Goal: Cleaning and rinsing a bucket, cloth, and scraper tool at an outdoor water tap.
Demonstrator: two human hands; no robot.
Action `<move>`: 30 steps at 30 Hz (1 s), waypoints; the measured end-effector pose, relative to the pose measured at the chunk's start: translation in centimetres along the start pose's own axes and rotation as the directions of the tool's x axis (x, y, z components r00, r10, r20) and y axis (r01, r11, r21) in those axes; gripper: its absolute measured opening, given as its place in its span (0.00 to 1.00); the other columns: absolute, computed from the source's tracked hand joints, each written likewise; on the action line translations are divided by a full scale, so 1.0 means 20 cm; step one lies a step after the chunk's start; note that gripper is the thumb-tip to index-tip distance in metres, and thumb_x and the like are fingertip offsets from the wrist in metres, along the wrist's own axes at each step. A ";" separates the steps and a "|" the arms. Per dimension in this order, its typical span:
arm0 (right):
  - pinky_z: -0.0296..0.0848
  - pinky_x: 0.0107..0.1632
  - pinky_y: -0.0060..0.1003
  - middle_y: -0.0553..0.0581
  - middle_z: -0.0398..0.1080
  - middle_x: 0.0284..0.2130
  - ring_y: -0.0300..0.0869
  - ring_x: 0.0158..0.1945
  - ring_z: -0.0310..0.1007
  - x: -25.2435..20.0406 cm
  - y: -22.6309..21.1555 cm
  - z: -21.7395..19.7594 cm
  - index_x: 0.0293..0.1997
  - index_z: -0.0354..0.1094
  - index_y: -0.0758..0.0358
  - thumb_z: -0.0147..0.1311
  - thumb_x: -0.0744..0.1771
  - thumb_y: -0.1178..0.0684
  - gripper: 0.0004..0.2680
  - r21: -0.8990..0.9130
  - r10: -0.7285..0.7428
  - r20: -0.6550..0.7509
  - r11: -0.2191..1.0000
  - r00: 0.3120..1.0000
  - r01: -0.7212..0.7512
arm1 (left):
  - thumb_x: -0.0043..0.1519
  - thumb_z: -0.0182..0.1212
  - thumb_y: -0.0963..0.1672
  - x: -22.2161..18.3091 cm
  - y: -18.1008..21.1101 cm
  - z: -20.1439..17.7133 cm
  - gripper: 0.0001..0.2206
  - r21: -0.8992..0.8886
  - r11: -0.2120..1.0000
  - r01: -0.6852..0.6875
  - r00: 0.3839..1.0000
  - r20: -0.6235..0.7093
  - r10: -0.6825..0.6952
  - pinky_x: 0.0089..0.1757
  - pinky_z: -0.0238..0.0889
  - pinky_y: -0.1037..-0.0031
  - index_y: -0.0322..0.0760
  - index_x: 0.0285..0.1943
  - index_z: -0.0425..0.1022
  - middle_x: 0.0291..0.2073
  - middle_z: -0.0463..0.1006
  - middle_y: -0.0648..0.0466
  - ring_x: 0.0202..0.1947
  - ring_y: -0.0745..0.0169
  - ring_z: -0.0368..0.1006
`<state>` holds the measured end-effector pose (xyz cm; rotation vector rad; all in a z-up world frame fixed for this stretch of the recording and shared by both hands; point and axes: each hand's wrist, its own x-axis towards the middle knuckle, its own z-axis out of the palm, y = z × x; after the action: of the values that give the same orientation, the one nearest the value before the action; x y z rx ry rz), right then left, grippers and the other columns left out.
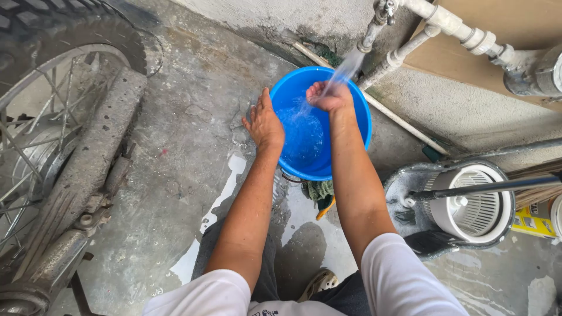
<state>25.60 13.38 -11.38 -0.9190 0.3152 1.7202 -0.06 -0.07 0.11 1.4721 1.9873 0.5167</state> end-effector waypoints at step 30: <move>0.78 0.45 0.44 0.60 0.77 0.41 0.45 0.42 0.77 -0.60 0.24 0.09 0.51 0.71 0.63 0.54 0.72 0.49 0.09 -0.766 -0.512 0.589 -0.109 0.625 0.633 | 0.59 0.55 0.33 0.15 -0.21 0.14 0.32 -0.408 0.875 -0.260 0.964 -0.067 0.256 0.56 0.66 0.61 0.51 0.73 0.64 0.59 0.76 0.42 0.59 0.43 0.73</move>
<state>21.62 4.41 -2.69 -1.5185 -1.3543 0.8585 -1.76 1.47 -5.24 1.4613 1.5629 0.9974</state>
